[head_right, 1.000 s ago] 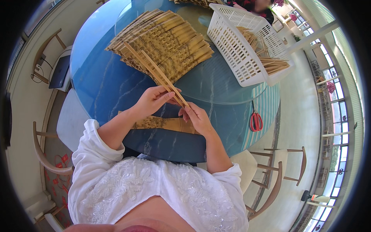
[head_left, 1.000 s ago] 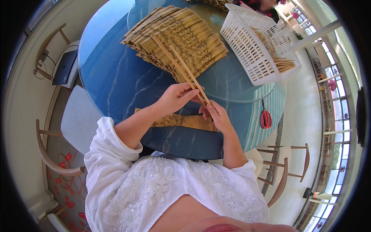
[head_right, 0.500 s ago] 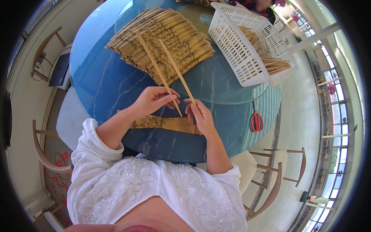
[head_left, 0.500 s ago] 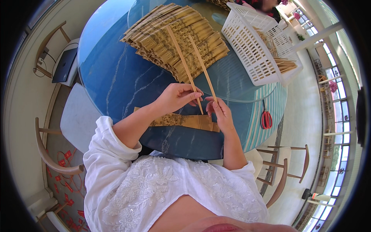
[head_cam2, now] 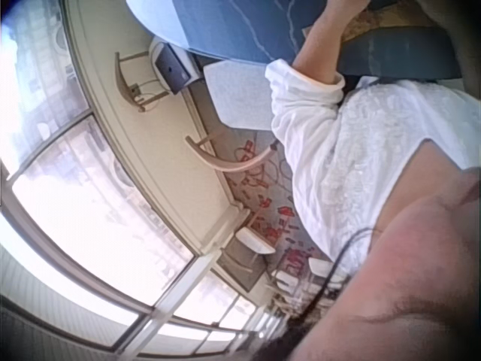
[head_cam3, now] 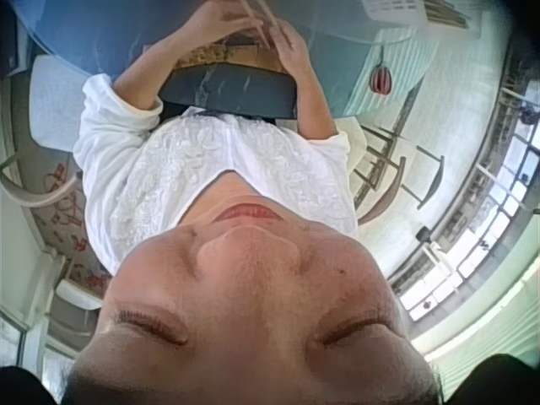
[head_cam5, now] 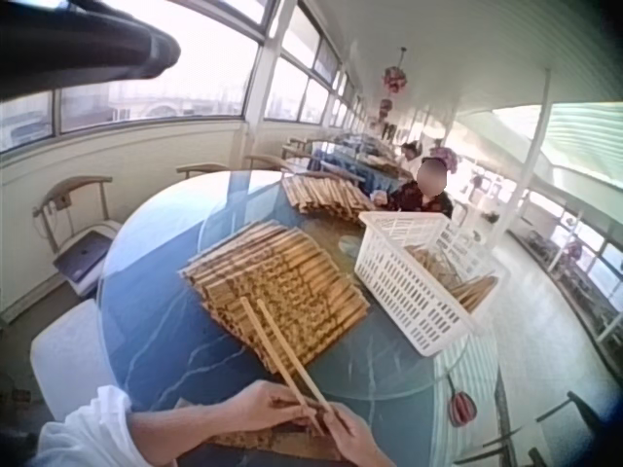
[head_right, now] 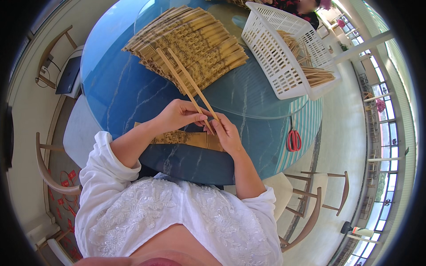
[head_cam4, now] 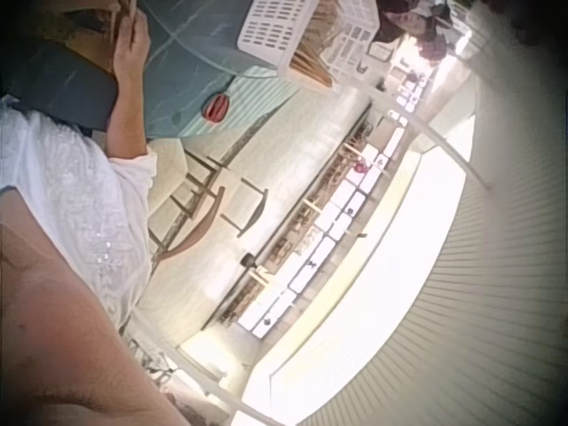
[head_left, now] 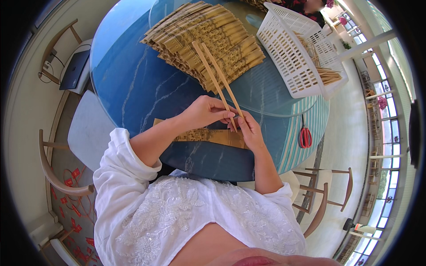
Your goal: The person inserts thin wooden sticks into slots on flat bamboo strips, then places the assembled pieces onto a stack on the table. The person repeats this process with multiple bamboo strips and sticks.
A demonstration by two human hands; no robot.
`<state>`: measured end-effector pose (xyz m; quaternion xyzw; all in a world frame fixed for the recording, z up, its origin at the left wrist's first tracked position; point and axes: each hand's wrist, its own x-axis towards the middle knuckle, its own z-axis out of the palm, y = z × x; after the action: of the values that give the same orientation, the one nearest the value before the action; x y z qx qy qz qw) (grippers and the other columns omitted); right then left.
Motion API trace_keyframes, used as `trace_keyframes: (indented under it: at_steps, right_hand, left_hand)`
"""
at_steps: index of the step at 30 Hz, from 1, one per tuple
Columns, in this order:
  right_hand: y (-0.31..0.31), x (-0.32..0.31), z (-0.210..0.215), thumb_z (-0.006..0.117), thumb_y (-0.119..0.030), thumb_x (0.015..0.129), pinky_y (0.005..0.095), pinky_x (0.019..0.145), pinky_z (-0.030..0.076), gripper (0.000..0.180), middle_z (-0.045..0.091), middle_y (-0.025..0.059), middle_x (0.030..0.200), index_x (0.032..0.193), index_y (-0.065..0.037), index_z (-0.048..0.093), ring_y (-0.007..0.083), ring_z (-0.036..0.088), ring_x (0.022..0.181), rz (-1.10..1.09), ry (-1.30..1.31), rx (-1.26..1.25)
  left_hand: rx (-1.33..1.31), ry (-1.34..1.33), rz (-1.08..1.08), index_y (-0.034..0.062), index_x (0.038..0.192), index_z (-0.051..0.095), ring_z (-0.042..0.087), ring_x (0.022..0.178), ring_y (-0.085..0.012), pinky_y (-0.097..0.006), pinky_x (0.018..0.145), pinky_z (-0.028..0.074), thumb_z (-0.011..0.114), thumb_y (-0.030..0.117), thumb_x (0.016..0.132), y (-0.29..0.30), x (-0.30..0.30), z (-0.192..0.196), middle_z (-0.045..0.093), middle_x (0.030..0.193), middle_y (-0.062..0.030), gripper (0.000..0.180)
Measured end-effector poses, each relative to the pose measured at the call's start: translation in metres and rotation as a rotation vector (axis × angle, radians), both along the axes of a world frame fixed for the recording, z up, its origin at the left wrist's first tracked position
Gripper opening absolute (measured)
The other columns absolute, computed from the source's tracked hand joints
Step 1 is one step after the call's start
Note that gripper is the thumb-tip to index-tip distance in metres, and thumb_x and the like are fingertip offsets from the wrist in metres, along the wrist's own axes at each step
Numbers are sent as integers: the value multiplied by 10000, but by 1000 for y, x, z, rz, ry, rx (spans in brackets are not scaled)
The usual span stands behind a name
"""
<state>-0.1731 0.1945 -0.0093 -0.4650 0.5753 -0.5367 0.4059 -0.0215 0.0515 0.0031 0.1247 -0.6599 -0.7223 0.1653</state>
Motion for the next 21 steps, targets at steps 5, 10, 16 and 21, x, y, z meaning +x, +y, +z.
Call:
trace_keyframes:
  at_steps: [5, 10, 16, 21]
  right_hand:
    - [3, -4, -5, 463, -159, 990, 194, 578, 370, 275, 475, -29, 719, 1218, -37, 558, 42, 433, 643, -18, -7, 53]
    - [5, -10, 0, 471, -194, 989, 188, 569, 350, 282, 444, -45, 699, 1202, -40, 573, 38, 401, 623, -55, 11, 101]
    - [6, -15, 1, 469, -225, 992, 195, 571, 350, 303, 436, -51, 693, 1212, -49, 578, 39, 397, 621, -64, 48, 92]
    - [7, -12, 5, 477, -238, 986, 202, 583, 359, 313, 454, -36, 693, 1227, -67, 579, 50, 423, 631, -44, 142, 129]
  left_hand:
    - [18, -20, 0, -11, 1057, 680, 636, 723, -92, -223, 677, 539, 638, 169, 903, 0, 0, 3, 695, 854, -65, 241]
    - [14, 17, 79, -24, 1106, 645, 617, 699, -77, -211, 644, 523, 629, 187, 911, -4, 4, 12, 677, 813, -46, 288]
    - [92, 166, 127, -52, 1185, 565, 568, 625, -82, -222, 554, 480, 536, 183, 969, -12, 2, 5, 587, 728, -26, 321]
    - [84, 125, 64, -40, 1167, 585, 565, 645, -75, -213, 542, 461, 530, 200, 973, -13, 3, 2, 594, 746, -33, 314]
